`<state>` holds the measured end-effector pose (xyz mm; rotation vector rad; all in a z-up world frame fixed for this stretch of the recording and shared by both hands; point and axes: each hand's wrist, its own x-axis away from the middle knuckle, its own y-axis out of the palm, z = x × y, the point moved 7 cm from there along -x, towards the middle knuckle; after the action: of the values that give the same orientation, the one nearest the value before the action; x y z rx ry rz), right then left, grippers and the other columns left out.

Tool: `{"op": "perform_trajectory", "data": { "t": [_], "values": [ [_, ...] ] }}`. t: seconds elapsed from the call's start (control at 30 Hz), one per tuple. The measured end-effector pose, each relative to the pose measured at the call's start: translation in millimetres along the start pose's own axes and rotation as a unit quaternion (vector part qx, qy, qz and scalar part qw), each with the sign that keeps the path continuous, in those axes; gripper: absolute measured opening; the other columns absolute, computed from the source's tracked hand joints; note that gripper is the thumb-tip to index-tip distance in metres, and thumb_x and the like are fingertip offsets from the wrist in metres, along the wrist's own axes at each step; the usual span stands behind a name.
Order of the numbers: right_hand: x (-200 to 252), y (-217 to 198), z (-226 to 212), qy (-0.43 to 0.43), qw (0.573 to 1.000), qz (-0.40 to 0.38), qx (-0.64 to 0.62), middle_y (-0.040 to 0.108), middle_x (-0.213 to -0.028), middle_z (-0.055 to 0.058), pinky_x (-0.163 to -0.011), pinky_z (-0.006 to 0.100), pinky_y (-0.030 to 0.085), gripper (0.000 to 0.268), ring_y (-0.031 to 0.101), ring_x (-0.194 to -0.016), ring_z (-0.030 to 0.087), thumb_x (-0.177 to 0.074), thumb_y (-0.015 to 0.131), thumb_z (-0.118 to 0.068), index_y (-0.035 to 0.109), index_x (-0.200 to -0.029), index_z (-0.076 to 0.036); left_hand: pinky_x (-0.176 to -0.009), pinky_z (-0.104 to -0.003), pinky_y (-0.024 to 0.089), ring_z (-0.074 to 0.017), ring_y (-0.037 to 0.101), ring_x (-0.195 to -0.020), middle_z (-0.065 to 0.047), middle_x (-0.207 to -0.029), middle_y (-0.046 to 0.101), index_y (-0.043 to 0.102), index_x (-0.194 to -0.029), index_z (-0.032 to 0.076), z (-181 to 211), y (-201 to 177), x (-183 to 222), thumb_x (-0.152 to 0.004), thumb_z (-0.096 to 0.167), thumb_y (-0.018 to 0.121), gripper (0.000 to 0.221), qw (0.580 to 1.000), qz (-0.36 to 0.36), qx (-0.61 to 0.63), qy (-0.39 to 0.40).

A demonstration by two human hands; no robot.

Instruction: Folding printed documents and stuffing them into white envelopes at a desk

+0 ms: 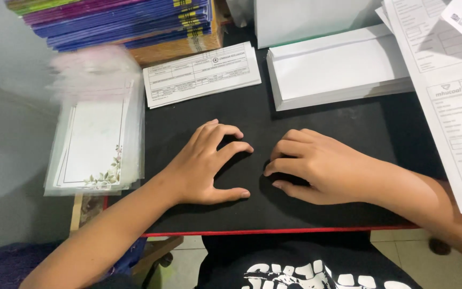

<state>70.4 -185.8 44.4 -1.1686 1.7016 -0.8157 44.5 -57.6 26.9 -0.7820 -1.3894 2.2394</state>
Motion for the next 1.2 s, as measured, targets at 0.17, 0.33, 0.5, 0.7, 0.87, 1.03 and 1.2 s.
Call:
{"op": "perform_trajectory", "data": {
  "t": [0.17,0.33,0.5,0.7,0.87,1.03,1.2],
  "values": [
    [0,-3,0,-0.013,1.0,0.007,-0.017,0.056,-0.088,0.005,-0.065,0.035,0.042,0.015,0.051,-0.075,0.025,-0.083,0.058,-0.019,0.061,-0.094,-0.009,-0.104,-0.055,0.024,-0.031,0.044,-0.108,-0.012,-0.113,0.041,0.049,-0.114,0.011,0,1,-1,-0.073,0.056,0.06,0.062,1.0,-0.01,-0.006,-0.017],
    [0,-5,1,-0.01,1.0,0.013,-0.025,0.057,-0.085,0.006,-0.064,0.034,0.043,0.015,0.052,-0.075,0.025,-0.082,0.059,-0.017,0.062,-0.094,-0.007,-0.106,-0.056,0.021,-0.0317,0.043,-0.111,-0.013,-0.115,0.04,0.048,-0.115,0.011,1,0,-3,-0.072,0.056,0.061,0.063,0.999,-0.024,0.005,-0.026],
    [-3,-8,2,-0.003,0.999,0.009,-0.036,0.058,-0.08,0.005,-0.061,0.035,0.042,0.015,0.051,-0.07,0.024,-0.083,0.057,-0.017,0.061,-0.093,-0.007,-0.106,-0.055,0.019,-0.0306,0.041,-0.113,-0.012,-0.117,0.04,0.049,-0.115,0.012,-2,0,-3,-0.071,0.056,0.062,0.063,0.999,-0.028,0.007,-0.033],
    [-7,-7,3,0.028,0.99,0.047,-0.128,0.062,-0.072,-0.001,-0.066,0.03,0.041,0.012,0.05,-0.066,0.02,-0.082,0.058,-0.014,0.064,-0.088,-0.007,-0.107,-0.055,0.018,-0.0312,0.039,-0.115,-0.013,-0.119,0.038,0.045,-0.117,0.012,-2,3,1,-0.076,0.056,0.056,0.061,0.999,-0.035,0.01,-0.032],
    [-6,-4,9,0.066,0.984,0.078,-0.148,0.062,-0.068,-0.004,-0.068,0.029,0.041,0.011,0.051,-0.065,0.017,-0.082,0.057,-0.017,0.066,-0.085,-0.01,-0.108,-0.055,0.012,-0.0351,0.031,-0.125,-0.015,-0.127,0.034,0.041,-0.123,0.012,-2,7,6,-0.083,0.051,0.048,0.056,0.998,-0.058,0.004,-0.038],
    [-5,1,11,0.076,0.984,0.071,-0.147,0.063,-0.069,-0.005,-0.068,0.028,0.04,0.012,0.05,-0.067,0.016,-0.081,0.058,-0.019,0.067,-0.084,-0.012,-0.108,-0.055,0.013,-0.0345,0.031,-0.124,-0.014,-0.127,0.034,0.041,-0.123,0.012,-6,8,6,-0.084,0.051,0.047,0.055,0.997,-0.062,0.003,-0.037],
    [-6,1,10,0.071,0.985,0.068,-0.143,0.063,-0.069,-0.005,-0.068,0.028,0.04,0.01,0.051,-0.066,0.016,-0.081,0.058,-0.018,0.066,-0.084,-0.012,-0.104,-0.053,0.023,-0.031,0.038,-0.118,-0.014,-0.123,0.039,0.045,-0.121,0.012,-6,1,3,-0.082,0.055,0.049,0.058,0.998,-0.043,-0.036,-0.012]
  ]
}}
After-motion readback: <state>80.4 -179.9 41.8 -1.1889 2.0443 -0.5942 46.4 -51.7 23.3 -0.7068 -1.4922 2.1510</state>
